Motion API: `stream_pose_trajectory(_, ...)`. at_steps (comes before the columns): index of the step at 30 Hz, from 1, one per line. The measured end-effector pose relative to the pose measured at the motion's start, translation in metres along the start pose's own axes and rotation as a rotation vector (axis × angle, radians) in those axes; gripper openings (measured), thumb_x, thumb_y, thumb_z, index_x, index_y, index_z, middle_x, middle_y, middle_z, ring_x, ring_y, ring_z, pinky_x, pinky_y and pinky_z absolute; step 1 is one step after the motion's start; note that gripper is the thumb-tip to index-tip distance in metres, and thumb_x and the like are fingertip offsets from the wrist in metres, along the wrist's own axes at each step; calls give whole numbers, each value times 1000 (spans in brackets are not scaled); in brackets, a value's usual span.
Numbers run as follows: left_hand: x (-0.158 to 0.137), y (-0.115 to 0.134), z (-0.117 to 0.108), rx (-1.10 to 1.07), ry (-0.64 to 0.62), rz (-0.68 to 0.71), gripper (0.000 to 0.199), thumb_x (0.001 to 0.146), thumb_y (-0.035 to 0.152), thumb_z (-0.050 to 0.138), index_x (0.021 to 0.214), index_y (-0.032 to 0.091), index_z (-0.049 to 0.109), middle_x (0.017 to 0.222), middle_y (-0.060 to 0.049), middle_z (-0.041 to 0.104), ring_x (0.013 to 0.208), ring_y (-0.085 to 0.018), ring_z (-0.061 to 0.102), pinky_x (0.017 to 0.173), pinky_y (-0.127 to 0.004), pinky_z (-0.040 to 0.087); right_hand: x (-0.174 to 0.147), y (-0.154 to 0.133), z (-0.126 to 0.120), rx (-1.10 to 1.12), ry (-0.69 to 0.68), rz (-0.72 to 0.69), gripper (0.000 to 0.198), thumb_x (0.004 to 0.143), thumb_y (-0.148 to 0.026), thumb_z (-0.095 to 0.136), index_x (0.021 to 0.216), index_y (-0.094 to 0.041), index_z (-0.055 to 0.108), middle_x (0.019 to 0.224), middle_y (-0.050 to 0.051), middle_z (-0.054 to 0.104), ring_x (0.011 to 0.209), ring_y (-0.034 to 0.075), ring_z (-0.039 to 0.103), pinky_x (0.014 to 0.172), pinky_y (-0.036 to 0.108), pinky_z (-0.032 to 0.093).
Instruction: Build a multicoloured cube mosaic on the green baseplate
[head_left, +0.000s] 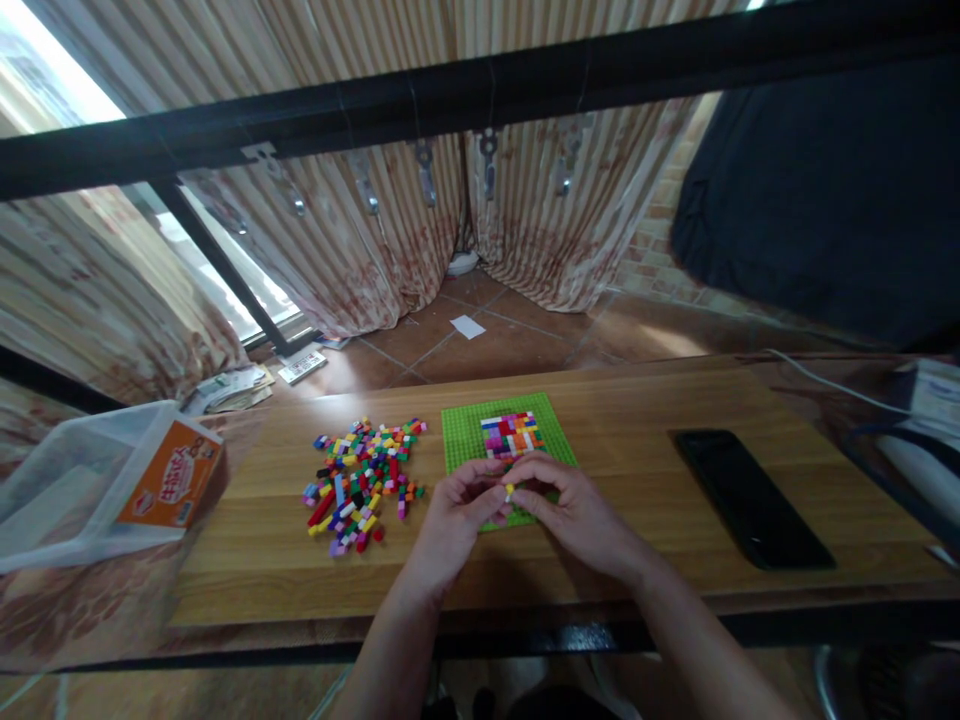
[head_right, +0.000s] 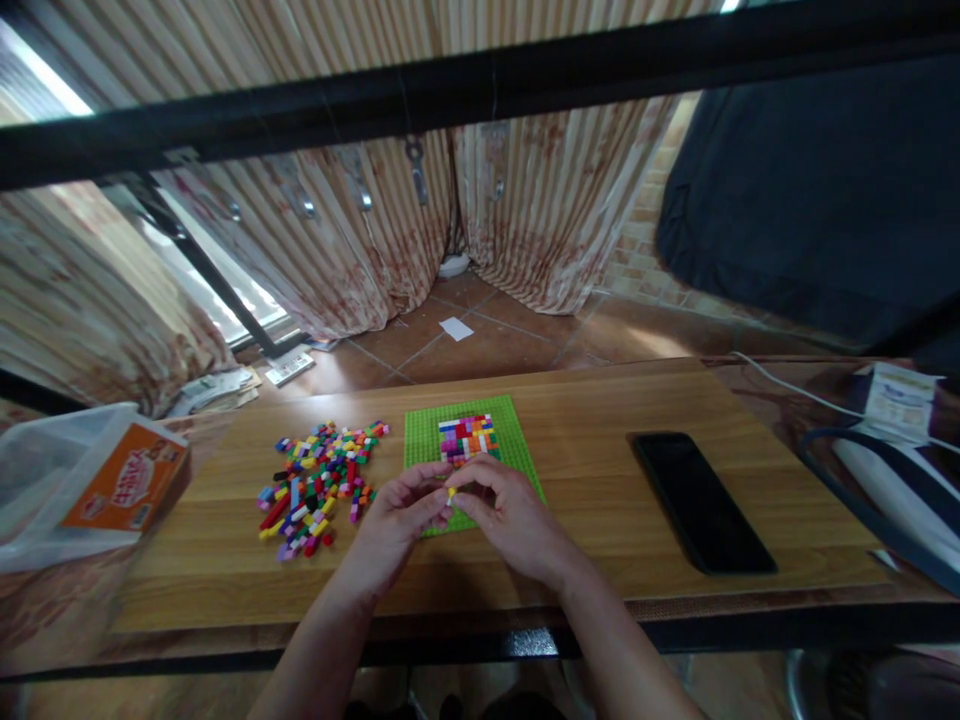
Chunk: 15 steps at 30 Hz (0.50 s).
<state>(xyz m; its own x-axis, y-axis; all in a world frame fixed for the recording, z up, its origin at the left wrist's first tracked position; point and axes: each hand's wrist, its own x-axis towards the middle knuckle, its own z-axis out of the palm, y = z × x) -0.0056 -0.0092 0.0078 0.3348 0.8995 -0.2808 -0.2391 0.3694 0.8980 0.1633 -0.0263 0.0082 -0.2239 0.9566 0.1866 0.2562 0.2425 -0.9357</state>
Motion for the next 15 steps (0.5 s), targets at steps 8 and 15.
stream_pose_trajectory(8,4,2,-8,138,158,45,37,67,38,79,94,14,69,63,2,62,53,-9,56,50,-20,44,2,14,-36,95,378,177,21,73,-41,74,74,-21,67,67,-1,66,61,14,60,58,26,50)
stream_pose_trajectory(15,10,-7,-12,249,234,51,33,68,33,72,95,14,66,59,4,59,52,-11,56,50,-21,44,-2,33,-40,45,383,370,21,67,-41,73,73,-21,72,65,1,70,55,15,60,51,28,51)
